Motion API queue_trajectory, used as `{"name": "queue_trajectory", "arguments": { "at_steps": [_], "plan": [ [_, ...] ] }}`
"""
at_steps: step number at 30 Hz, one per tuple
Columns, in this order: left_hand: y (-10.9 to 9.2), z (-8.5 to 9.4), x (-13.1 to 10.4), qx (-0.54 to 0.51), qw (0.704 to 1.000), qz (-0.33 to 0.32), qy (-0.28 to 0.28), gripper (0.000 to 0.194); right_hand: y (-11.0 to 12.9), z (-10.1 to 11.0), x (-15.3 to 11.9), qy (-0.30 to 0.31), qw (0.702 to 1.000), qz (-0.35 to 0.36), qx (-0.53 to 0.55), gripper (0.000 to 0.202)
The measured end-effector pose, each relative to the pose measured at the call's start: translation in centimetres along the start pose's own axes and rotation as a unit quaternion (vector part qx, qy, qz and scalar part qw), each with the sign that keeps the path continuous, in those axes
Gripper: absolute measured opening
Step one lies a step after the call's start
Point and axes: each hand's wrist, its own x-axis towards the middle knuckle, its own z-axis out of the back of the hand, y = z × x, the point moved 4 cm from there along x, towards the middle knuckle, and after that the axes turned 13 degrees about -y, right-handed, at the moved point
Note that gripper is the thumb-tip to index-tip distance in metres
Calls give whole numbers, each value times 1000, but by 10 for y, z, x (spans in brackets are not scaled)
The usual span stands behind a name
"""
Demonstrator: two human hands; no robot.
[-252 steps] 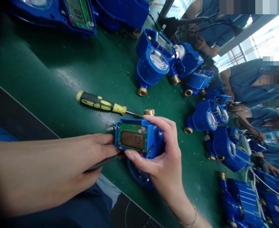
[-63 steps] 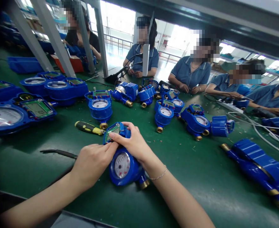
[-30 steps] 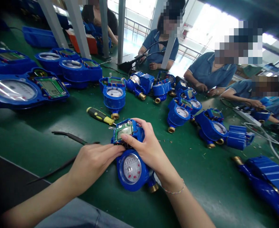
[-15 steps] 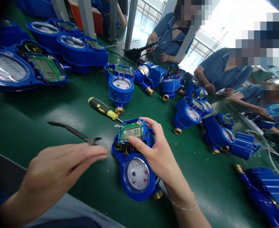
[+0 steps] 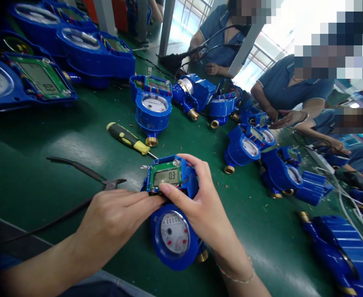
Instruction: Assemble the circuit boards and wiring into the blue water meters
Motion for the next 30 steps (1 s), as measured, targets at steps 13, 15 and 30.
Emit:
{"name": "queue_trajectory", "arguments": {
  "at_steps": [13,15,30],
  "plan": [
    [3,-4,-8,-4,1000,22,15,12,3,-3,-6,-1,1000,0,5,55],
    [0,-3,-3,13,999,15,31,15,4,-4,-7,-3,1000,2,-1,55],
    [-3,10,-10,0,998,33,-47,11,2,-3,-7,-7,1000,0,-5,54]
  ]
}}
